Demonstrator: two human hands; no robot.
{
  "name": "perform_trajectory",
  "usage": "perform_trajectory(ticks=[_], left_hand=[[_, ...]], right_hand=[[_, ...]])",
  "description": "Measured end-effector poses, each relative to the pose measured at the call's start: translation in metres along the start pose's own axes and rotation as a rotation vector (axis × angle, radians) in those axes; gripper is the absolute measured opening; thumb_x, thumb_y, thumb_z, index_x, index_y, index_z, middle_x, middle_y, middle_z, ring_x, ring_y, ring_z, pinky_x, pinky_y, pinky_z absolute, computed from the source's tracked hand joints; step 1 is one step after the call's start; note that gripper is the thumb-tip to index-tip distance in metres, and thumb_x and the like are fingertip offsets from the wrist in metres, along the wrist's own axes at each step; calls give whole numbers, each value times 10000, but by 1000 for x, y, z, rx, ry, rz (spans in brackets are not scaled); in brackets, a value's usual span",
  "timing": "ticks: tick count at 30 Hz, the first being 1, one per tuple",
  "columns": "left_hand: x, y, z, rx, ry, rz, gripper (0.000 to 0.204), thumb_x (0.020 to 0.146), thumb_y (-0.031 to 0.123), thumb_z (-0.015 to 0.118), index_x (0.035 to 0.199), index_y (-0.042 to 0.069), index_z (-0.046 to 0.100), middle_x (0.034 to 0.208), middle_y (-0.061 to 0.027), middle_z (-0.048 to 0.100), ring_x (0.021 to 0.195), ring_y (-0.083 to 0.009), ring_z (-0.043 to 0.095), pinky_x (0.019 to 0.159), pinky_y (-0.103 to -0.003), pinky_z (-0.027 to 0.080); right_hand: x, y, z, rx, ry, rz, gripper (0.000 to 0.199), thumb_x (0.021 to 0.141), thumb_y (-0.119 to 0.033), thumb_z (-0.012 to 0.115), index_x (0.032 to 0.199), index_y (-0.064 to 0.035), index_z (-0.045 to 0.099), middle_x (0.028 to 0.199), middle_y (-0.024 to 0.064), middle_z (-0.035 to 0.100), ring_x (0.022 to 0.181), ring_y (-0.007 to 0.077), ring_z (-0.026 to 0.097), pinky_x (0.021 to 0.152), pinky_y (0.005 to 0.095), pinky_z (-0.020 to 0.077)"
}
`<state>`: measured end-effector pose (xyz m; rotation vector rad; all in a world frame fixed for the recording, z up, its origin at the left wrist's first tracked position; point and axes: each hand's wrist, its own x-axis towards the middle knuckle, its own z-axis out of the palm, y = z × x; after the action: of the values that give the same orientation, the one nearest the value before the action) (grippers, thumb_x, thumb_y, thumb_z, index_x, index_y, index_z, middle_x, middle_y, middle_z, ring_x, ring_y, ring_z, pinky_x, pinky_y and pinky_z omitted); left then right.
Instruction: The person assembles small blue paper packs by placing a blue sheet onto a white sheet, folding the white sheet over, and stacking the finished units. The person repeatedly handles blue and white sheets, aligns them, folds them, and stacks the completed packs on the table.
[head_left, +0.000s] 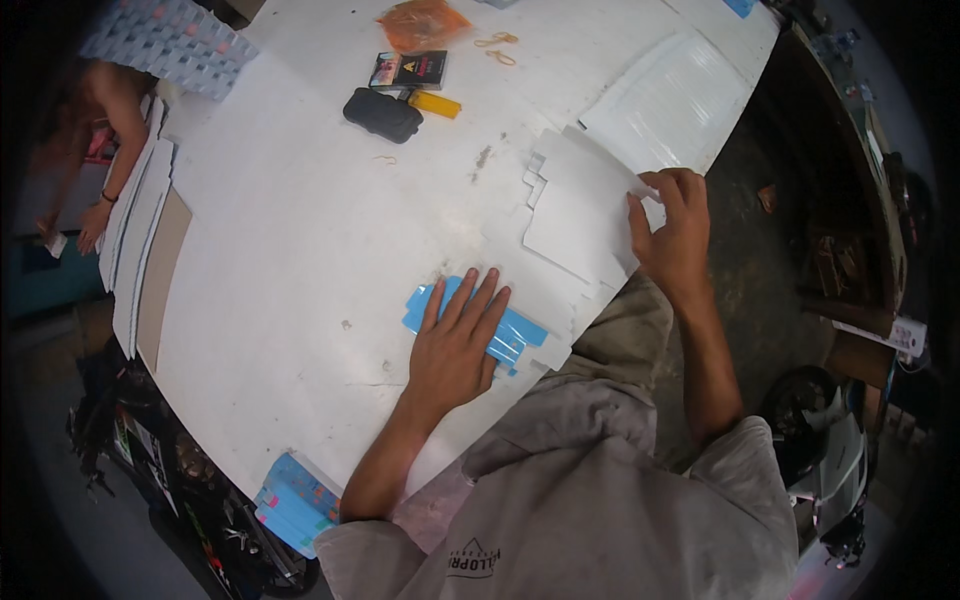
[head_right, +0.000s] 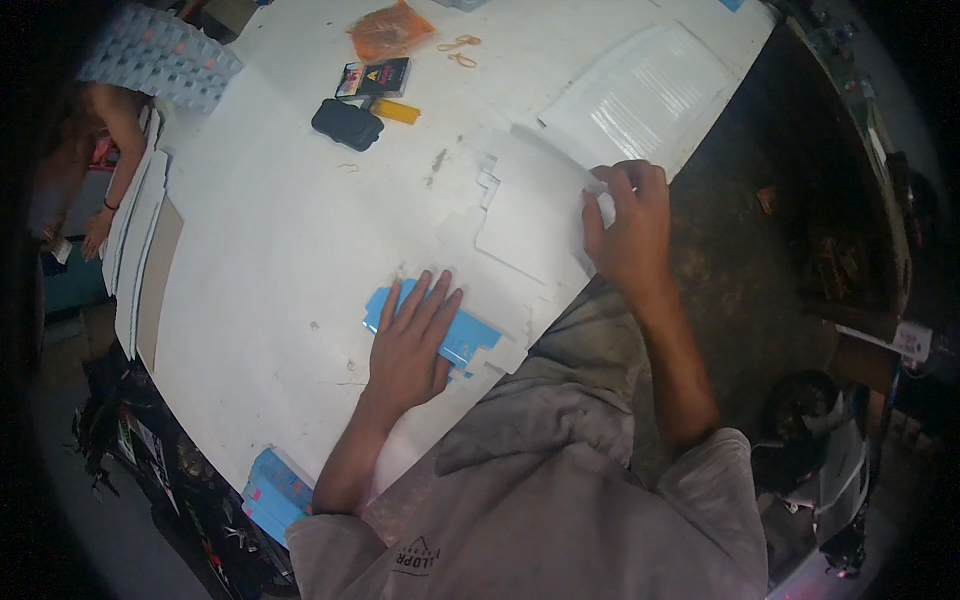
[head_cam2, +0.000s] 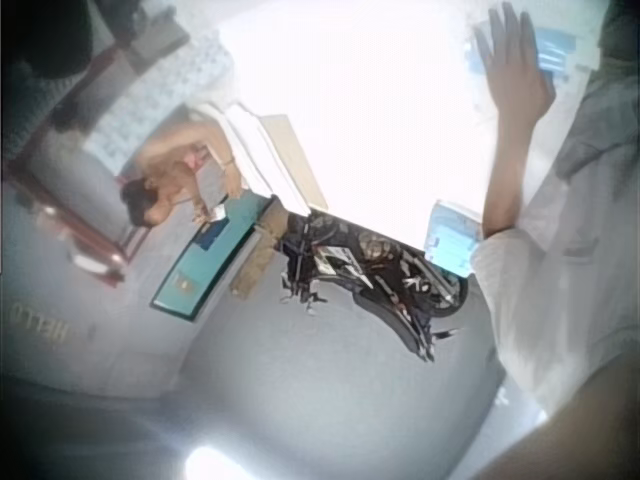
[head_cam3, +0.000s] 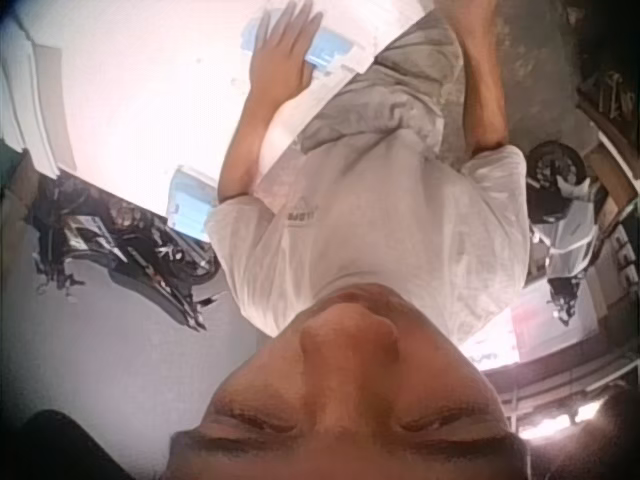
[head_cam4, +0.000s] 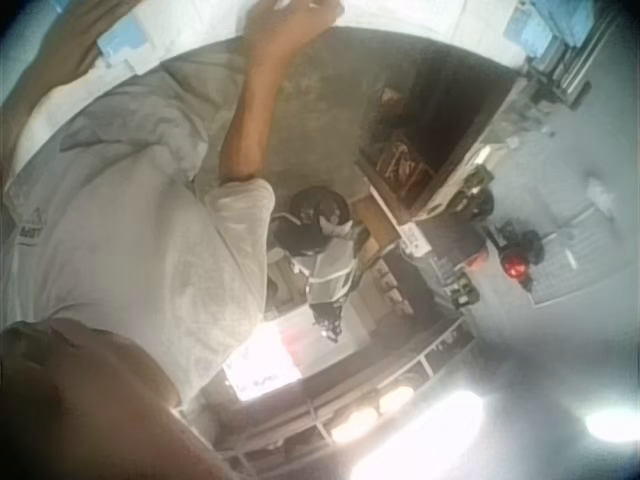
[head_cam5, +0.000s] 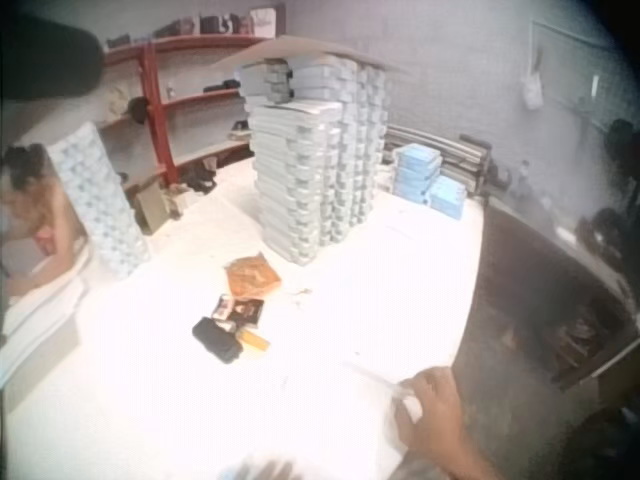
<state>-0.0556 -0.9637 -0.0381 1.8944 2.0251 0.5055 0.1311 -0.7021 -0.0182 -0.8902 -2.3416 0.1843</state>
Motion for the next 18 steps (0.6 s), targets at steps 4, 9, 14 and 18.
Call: perform_trajectory(ticks=[4,9,14,18], left_hand=[[-1,0,1,-27,25,6,767,769,71,609,1529,44,506,1644,-159,432,1544,-365,360,1277,-587,196],[-1,0,1,-32,26,6,749,784,73,609,1526,47,515,1640,-153,442,1550,-347,355,1277,-577,201],[-2,0,1,-29,20,-3,749,784,72,622,1525,52,516,1640,-149,440,1553,-343,350,1277,-572,202],[0,-1,-1,-28,29,20,745,787,78,628,1523,48,515,1641,-148,437,1553,-343,347,1278,-573,200]], right_hand=[[-11,-7,4,-54,12,-183,259,782,-5,759,1012,-44,648,999,118,655,908,339,615,787,455,477],[-30,-17,0,308,39,16,290,800,67,732,1044,-24,605,974,110,656,932,258,679,737,387,558],[13,-55,-33,878,-5,402,275,885,55,701,1104,-7,545,1087,97,634,1022,122,635,775,311,569],[47,-77,26,702,-269,350,470,852,17,702,1292,31,536,1176,203,649,1012,289,683,799,359,569]])
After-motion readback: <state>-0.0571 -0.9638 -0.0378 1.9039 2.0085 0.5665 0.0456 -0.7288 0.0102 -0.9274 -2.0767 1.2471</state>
